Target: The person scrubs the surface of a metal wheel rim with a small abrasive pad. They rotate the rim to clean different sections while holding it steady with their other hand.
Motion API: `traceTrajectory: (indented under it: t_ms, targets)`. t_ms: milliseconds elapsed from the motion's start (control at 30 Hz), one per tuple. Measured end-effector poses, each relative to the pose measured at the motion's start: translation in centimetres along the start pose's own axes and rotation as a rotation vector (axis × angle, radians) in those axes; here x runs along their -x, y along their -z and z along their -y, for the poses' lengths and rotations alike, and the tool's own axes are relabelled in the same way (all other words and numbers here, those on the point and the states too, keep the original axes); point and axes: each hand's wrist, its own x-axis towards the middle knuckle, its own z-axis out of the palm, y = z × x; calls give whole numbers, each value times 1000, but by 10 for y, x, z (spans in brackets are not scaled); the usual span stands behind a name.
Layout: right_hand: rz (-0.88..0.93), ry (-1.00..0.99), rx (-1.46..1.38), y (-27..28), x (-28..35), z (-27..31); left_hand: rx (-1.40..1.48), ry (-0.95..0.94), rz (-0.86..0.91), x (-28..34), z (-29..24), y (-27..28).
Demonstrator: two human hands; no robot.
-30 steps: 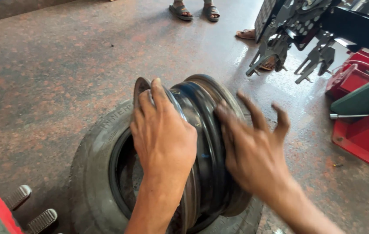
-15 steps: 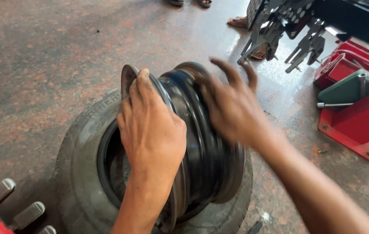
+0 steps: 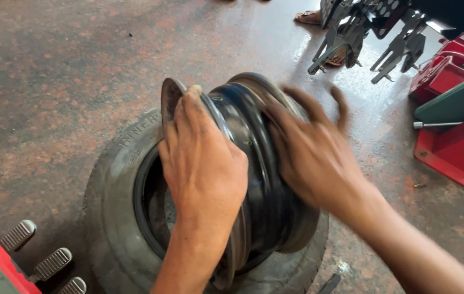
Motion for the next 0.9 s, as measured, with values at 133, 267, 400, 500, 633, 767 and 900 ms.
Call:
traceTrajectory:
  t_ms: [133, 267, 400, 500, 633, 767, 900]
  targets:
    - [-53, -42, 87, 11, 45, 26, 41, 27, 9, 6, 1, -4]
    - [-42, -66, -20, -2, -11, 3, 32, 75, 46, 3, 2, -3]
    - [-60, -167, -8, 4, -2, 18, 23, 32, 2, 3, 1, -2]
    - [-88, -231, 18, 5, 22, 30, 44, 41, -4, 3, -1, -4]
    - [-21, -177, 22, -16, -32, -3, 63, 76, 39, 3, 1, -2]
    - [-35, -196, -108, -1, -20, 6, 55, 58, 4, 2, -2, 3]
    - [-86, -274, -235, 17, 25, 26, 59, 72, 11, 0, 0, -1]
